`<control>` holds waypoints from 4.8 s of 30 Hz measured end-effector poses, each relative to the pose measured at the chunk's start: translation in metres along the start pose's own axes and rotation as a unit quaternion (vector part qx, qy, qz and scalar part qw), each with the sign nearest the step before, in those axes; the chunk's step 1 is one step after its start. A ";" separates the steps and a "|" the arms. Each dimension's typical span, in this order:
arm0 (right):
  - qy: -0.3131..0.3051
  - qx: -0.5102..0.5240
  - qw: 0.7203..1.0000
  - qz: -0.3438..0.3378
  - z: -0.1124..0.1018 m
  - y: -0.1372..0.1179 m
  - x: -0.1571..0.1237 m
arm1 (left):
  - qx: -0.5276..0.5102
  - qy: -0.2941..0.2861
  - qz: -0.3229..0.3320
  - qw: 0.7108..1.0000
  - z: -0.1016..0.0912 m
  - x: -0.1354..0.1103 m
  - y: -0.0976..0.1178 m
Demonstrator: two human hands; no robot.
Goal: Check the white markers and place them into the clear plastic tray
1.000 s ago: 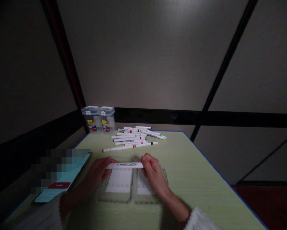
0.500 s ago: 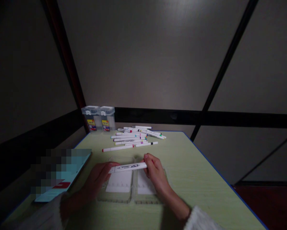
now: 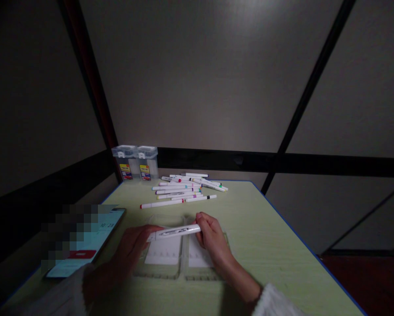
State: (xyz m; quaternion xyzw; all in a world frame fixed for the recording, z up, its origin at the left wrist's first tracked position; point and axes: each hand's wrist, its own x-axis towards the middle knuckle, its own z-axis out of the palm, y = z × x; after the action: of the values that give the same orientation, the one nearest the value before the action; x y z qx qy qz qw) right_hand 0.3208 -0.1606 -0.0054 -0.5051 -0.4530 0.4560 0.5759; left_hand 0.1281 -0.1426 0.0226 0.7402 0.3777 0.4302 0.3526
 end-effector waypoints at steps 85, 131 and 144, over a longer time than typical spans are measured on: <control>0.024 0.087 0.995 0.045 -0.003 0.000 0.004 | -0.048 -0.051 -0.030 0.997 0.011 0.008 -0.024; 0.051 0.076 0.994 0.055 -0.004 0.003 0.006 | -0.072 -0.056 0.015 0.996 0.013 0.011 -0.027; 0.020 0.060 0.998 0.030 -0.004 -0.001 0.005 | -0.088 -0.046 -0.034 0.994 0.012 0.010 -0.026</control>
State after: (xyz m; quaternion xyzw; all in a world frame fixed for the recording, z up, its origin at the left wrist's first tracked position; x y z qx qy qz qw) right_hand 0.3251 -0.1568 -0.0048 -0.4920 -0.3979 0.4895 0.6000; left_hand 0.1357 -0.1242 -0.0004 0.7119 0.3472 0.4150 0.4478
